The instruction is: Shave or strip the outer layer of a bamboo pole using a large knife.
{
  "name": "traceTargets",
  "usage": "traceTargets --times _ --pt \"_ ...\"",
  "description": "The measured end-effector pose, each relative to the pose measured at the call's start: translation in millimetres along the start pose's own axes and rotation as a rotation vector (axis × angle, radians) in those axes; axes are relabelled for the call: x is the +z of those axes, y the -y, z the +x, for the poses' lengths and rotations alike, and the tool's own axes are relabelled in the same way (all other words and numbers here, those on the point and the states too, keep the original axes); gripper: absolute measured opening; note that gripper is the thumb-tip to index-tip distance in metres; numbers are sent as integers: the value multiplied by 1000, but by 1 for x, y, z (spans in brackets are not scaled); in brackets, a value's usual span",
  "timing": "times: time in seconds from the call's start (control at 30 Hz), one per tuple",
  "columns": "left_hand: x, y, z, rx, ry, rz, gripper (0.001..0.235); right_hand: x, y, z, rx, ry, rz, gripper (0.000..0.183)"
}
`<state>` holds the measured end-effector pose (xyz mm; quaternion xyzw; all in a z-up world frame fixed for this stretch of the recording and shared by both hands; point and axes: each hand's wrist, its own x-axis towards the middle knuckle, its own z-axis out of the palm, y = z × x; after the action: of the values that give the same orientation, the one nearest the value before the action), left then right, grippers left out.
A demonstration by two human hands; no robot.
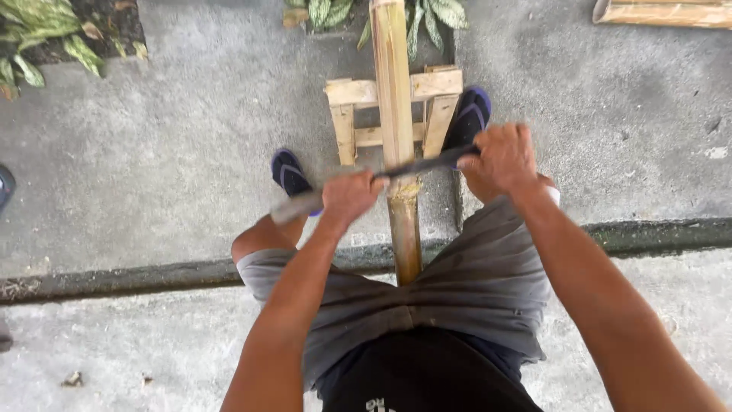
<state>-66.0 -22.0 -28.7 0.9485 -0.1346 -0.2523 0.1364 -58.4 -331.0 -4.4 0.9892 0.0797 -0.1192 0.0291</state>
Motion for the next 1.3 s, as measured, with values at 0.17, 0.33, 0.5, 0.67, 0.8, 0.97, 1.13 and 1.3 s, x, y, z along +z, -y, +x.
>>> traceTargets --times 0.17,0.33,0.5,0.67,0.8,0.97,1.13,1.3 --pt "24 24 27 47 0 -14 61 13 -9 12 -1 59 34 61" --pt "7 14 18 49 -119 35 63 13 -1 7 36 24 -25 64" --pt "-1 12 20 76 22 85 62 25 -2 -1 43 25 22 61" --pt "4 5 13 46 -5 77 67 13 -2 -2 35 45 84 62" --pt "9 5 0 42 76 93 69 1 1 -14 -17 84 85 56" --pt "5 6 23 51 -107 86 67 -3 -5 5 -21 -33 90 55" --pt "-11 -5 2 -2 55 69 63 13 -4 -15 -30 -33 64 59" --pt "-12 -4 14 -21 -33 17 57 -8 0 10 -17 -64 105 57"
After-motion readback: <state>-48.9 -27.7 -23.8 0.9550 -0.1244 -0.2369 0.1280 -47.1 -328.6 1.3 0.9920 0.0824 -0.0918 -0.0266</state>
